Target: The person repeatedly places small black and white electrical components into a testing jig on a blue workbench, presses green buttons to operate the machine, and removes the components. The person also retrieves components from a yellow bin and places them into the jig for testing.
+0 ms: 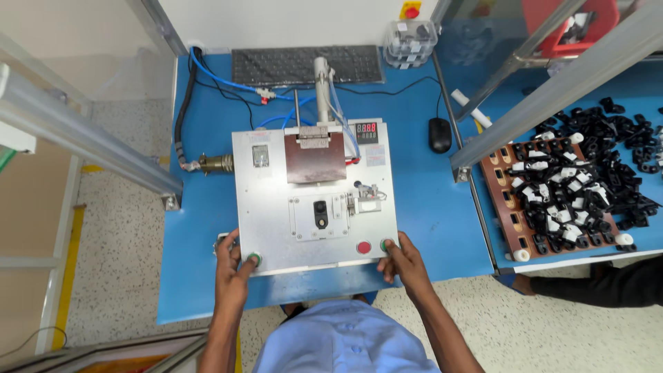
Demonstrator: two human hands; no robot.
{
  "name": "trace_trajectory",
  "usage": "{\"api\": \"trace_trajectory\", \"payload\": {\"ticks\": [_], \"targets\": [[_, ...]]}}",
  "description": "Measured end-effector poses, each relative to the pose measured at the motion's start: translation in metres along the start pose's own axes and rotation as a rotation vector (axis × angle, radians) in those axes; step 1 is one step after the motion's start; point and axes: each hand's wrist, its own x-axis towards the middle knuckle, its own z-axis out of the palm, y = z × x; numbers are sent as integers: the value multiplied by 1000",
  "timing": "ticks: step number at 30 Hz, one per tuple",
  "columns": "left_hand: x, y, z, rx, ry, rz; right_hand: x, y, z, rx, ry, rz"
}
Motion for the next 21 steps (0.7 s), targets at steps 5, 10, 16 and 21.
{"api": "trace_trajectory", "payload": {"ticks": [5,10,16,21], "targets": [[4,10,-4,156,39,-197,1,-23,4,-41,-55,72],[10,-11,-10,88,51,-247,4,-18,-9,70,-213,63],[20,26,-12,824,-14,48,3,-7,-7,13,-192,35],[-2,93,45,1180,5,807,16,8,-41,-17,-179,-34]]}}
